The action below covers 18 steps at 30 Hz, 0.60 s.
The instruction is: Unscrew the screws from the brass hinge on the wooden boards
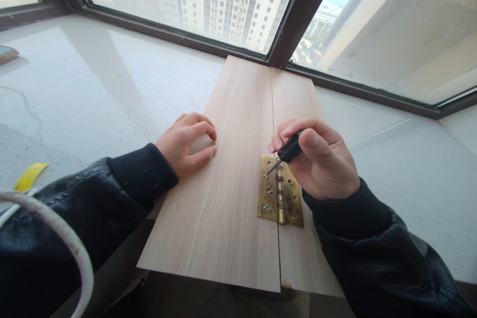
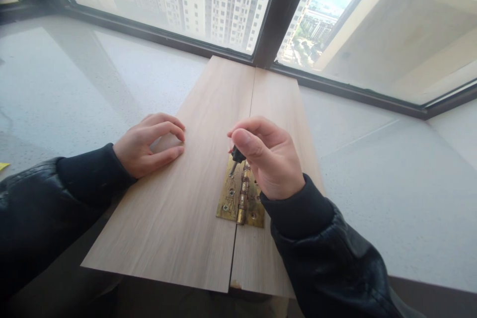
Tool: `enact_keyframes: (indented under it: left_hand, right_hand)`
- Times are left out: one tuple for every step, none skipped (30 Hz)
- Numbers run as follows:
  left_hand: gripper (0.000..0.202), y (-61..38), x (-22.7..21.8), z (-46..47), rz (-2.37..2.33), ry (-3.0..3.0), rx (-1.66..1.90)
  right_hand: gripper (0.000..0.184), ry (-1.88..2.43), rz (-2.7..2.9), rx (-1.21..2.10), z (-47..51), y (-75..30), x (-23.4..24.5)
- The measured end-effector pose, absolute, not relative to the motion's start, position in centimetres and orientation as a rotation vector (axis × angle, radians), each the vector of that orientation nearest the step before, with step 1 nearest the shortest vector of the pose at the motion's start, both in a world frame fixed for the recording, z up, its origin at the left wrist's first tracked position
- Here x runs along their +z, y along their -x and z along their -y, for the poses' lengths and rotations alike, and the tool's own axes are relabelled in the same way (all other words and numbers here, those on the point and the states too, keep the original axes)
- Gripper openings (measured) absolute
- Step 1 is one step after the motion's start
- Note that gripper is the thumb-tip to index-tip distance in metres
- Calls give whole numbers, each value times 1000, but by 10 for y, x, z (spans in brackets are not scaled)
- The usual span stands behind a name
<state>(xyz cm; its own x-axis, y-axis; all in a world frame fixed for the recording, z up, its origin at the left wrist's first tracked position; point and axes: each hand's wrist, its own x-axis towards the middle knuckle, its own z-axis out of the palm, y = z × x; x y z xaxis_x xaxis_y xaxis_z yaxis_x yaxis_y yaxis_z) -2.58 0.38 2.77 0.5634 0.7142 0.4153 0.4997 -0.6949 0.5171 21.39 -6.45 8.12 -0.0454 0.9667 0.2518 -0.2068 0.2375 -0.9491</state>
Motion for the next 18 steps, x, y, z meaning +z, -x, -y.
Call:
enact_keyframes:
  left_hand:
    - [16,26,28,-4,-992,-2458,871]
    - [15,26,28,-4,-993,-2458,866]
    - [15,26,28,-4,-995,-2456,865]
    - [15,26,27,-4,-998,-2455,867]
    - [14,25,27,-4,-1001,-2454,873]
    - [15,25,27,-3,-1003,-2452,883]
    - [15,25,27,-3,-1004,-2450,892]
    - [15,25,27,-3,-1003,-2448,898]
    - [16,25,27,-3,-1001,-2447,896]
    - [16,25,28,-3,-998,-2448,887]
    - [16,25,28,-4,-995,-2449,874]
    - [16,26,28,-4,-990,-2453,860]
    - [16,26,28,-4,-987,-2457,849]
    - [16,26,29,-4,-985,-2461,843]
    - [16,26,29,-5,-983,-2465,845]
    - [16,27,29,-5,-979,-2468,851]
    - [16,27,28,-5,-974,-2471,857]
    - [16,27,28,-5,-971,-2473,860]
  right_hand:
    - [27,875,1236,1139,65,-216,81]
    - [26,897,1256,1124,65,-218,80]
    - [25,906,1273,1110,66,-219,80]
    - [23,906,1284,1099,67,-221,79]
    - [21,891,1287,1090,67,-221,79]
    - [19,866,1283,1092,68,-221,79]
    - [17,834,1278,1102,68,-219,79]
    - [17,804,1262,1121,68,-217,79]
    - [17,777,1233,1154,68,-214,79]
    - [17,754,1194,1194,68,-210,80]
    - [18,736,1148,1232,67,-206,81]
    - [22,722,1106,1260,67,-202,82]
    - [26,713,1078,1283,66,-199,83]
    - [31,709,1075,1304,66,-197,84]
    - [36,698,1098,1325,65,-196,86]
    - [40,683,1139,1351,65,-197,87]
    - [42,664,1192,1392,64,-199,88]
    - [44,640,1247,1445,63,-201,90]
